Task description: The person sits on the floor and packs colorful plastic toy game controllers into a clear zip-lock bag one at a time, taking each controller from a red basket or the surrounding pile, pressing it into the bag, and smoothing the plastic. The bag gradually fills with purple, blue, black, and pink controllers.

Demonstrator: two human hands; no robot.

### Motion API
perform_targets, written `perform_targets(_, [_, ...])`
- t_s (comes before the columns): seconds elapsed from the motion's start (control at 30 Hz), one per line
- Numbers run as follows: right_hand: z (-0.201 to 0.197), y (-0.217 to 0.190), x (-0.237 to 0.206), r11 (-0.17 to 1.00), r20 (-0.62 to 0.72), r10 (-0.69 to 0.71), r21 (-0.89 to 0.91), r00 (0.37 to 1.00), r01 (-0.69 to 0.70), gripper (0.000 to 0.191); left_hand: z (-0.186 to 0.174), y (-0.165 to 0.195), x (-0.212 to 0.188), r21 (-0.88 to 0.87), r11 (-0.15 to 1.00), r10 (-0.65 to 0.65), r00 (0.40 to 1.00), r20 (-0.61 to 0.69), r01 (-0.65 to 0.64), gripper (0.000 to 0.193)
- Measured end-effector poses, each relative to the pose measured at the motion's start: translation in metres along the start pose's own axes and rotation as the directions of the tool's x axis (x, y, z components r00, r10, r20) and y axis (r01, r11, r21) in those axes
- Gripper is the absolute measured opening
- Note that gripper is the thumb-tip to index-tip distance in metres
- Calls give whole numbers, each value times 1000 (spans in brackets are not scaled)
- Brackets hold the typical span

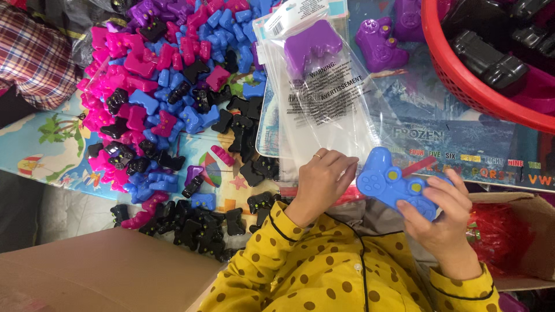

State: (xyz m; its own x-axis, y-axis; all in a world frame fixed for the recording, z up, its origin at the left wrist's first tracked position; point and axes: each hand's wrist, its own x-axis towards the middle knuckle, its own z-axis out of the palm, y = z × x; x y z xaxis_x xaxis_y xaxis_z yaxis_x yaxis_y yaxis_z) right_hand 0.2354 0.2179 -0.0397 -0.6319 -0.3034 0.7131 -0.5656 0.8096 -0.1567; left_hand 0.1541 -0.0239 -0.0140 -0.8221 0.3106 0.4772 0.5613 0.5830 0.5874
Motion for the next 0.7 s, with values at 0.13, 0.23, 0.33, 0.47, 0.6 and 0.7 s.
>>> perform_targets(0.13, [-1,-11,8,691,24,500,592,866,-416,63,-1,0,0,-19,1000,-11,1000,2,11,13])
perform_targets(0.23, [-6,-13,12,415,228,747,574,624,-706,64,-3,0,2,-45,999,-13,1000,1,13,13])
perform_targets(0.33, [-6,-13,10,289,325,805,514,496,-807,57,-5,0,5,-34,999,-10,1000,-30,9,14])
perform_targets(0.47, [0,-11,3,256,346,831,458,436,-851,50,-8,6,6,64,997,46,998,-40,-43,15])
perform_targets(0.6, [16,-8,1,296,304,837,447,454,-844,41,-6,12,7,93,987,136,988,-78,-128,15])
perform_targets(0.7, [25,-8,2,144,362,868,473,340,-869,40,-3,15,3,108,980,178,981,-81,-169,19])
